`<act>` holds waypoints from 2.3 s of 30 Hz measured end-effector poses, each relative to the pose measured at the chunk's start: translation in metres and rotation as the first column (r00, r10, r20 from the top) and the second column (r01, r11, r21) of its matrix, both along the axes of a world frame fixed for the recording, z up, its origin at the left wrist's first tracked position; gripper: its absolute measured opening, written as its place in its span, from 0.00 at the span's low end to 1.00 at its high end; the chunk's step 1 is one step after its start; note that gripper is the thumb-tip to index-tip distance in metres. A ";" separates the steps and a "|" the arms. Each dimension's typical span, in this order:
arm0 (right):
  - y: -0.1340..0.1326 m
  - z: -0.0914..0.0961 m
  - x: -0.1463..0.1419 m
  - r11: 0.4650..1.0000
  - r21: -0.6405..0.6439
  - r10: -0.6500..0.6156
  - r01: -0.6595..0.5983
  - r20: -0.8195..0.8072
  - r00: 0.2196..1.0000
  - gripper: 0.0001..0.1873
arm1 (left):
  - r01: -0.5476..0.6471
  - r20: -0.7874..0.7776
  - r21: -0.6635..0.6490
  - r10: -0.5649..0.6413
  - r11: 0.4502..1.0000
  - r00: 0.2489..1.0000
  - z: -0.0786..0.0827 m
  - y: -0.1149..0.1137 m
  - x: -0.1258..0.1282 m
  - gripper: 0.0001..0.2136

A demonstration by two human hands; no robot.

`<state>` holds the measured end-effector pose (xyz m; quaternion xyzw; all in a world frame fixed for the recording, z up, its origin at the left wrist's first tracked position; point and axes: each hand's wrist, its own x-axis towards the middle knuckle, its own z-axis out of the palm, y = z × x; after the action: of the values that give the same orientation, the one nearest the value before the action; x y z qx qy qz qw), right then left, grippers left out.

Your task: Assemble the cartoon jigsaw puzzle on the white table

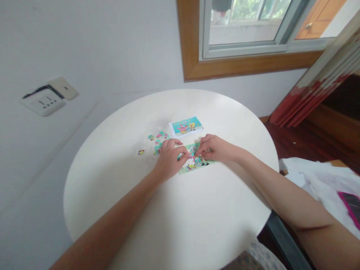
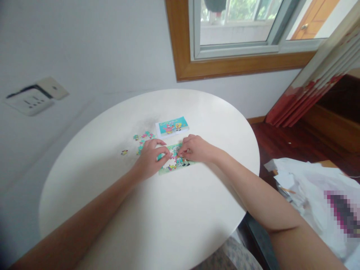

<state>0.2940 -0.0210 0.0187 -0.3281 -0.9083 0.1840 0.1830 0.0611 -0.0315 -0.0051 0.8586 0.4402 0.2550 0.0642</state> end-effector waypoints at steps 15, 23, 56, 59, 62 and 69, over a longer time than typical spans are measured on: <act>0.000 0.004 -0.001 1.000 -0.007 -0.029 0.030 0.048 0.998 0.10 | -0.047 -0.068 -0.005 0.047 0.999 0.997 0.001 0.003 0.005 0.07; 0.001 0.003 0.000 1.000 -0.016 -0.011 0.012 0.052 0.999 0.11 | -0.056 -0.082 0.066 0.062 0.996 0.995 0.005 0.006 0.000 0.07; -0.003 0.005 0.001 0.987 0.007 -0.160 0.160 0.011 0.987 0.17 | 0.139 -0.161 0.099 -0.122 0.985 0.979 0.017 -0.007 -0.023 0.18; -0.002 0.005 0.003 0.985 0.009 -0.171 0.171 -0.012 0.985 0.17 | -0.035 -0.058 0.186 0.047 0.982 0.997 0.022 0.011 -0.046 0.17; -0.001 0.004 0.005 0.984 0.014 -0.180 0.180 -0.022 0.983 0.17 | -0.209 -0.010 0.181 0.214 0.961 0.977 0.023 0.032 -0.076 0.15; -0.001 0.003 0.005 0.982 0.001 -0.190 0.190 -0.006 0.982 0.17 | -0.327 0.022 0.125 0.327 0.937 0.945 0.005 0.052 -0.100 0.11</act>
<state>0.2994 -0.0216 0.0216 -0.4124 -0.8725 0.1660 0.2027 -0.0393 0.0204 0.0004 0.7758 0.5595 0.2898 -0.0335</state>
